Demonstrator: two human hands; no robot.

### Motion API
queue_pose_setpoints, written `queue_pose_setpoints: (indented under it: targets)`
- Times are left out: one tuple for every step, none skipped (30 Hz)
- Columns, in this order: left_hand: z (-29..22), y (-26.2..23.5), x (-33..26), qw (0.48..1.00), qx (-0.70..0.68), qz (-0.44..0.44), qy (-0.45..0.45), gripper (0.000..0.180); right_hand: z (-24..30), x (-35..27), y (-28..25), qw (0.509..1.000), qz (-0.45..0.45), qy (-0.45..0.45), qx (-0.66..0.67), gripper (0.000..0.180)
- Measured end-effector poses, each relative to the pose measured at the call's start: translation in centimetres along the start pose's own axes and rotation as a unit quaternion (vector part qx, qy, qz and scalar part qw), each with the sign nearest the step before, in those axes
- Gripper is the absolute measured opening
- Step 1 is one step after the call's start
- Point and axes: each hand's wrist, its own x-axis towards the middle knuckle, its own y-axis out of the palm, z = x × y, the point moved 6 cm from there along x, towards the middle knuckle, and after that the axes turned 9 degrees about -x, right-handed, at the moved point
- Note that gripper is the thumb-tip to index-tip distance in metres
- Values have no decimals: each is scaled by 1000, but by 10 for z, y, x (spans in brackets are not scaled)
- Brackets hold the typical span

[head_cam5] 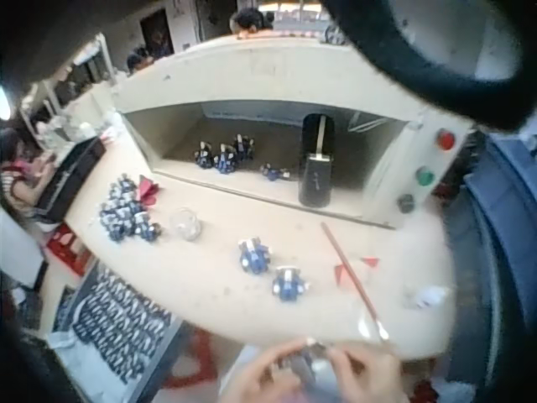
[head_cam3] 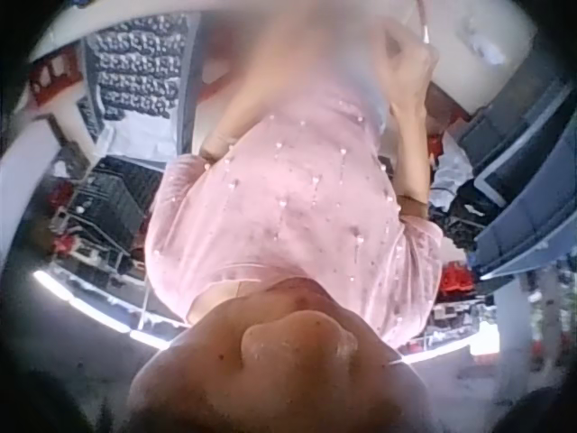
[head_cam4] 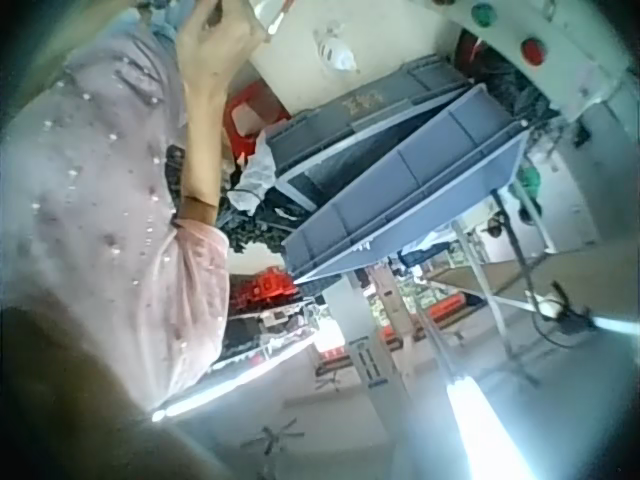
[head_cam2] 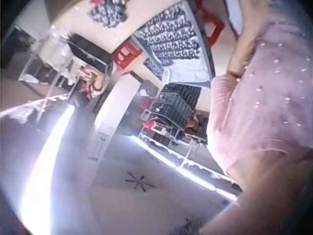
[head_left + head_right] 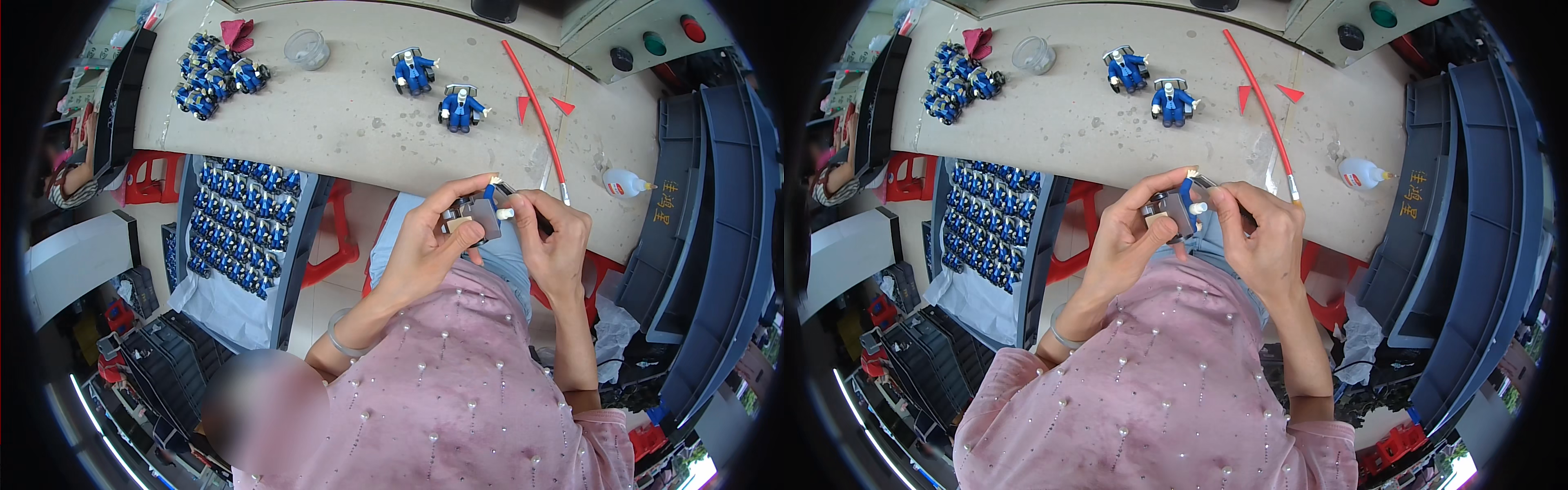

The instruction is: The recorder is painting and assembling small blue robot/character figurines at a workbench.

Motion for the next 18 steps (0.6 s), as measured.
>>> queue_pose_setpoints:
  targets:
    - [0, 0, 0, 1000, 2, 1, 1, 46, 0, 0, 0, 1000, -1, 1, 3, 12]
    - [0, 0, 0, 1000, 3, 1, -3, 46, 0, 0, 0, 1000, 4, 0, 9, 13]
    - [0, -1, 0, 1000, 7, 3, -3, 47, 0, 0, -1, 1000, -2, 3, 6, 13]
    - [-1, -1, 0, 1000, 9, 4, 0, 47, -3, 0, 0, 1000, 18, 21, 13, 13]
    - [-1, -1, 0, 1000, 10, 4, -2, 47, -6, 0, 1, 998, 39, 36, 22, 14]
    - [0, -1, 0, 1000, 13, 8, -7, 47, -7, 0, 0, 998, 38, 38, 21, 14]
    - [0, -1, 0, 1000, 15, 12, -13, 46, -10, 0, 1, 997, 52, 53, 33, 14]
    - [-1, -1, 0, 1000, 15, 12, -13, 46, -13, 0, 2, 994, 69, 64, 52, 15]
    - [-1, -1, 0, 1000, 15, 17, -16, 46, -15, 0, 1, 994, 66, 67, 45, 15]
    - [0, -1, 0, 999, 14, 23, -20, 46, -17, 0, 2, 993, 72, 70, 62, 15]
    - [-1, 0, 0, 999, 15, 23, -20, 46, -18, 0, 3, 990, 83, 72, 86, 15]
    - [-1, 0, 0, 999, 16, 25, -22, 46, -20, 1, 2, 991, 78, 72, 79, 15]
    - [-1, 1, 0, 999, 16, 28, -25, 46, -22, 0, 4, 982, 93, 90, 137, 15]
    - [-1, 1, 0, 999, 16, 28, -25, 46, -23, 0, 6, 969, 103, 105, 200, 16]
    - [-1, 2, -1, 999, 10, 29, -26, 46, -22, -1, 7, 969, 108, 106, 195, 16]
    - [-1, 2, -1, 999, 4, 29, -26, 47, -21, -1, 3, 974, 74, 102, 188, 16]
    - [-1, 2, 0, 999, 4, 29, -26, 47, -20, -1, 1, 977, 45, 99, 184, 16]
    - [-2, 2, 0, 999, 5, 29, -25, 48, -18, -2, -1, 978, 39, 98, 180, 16]
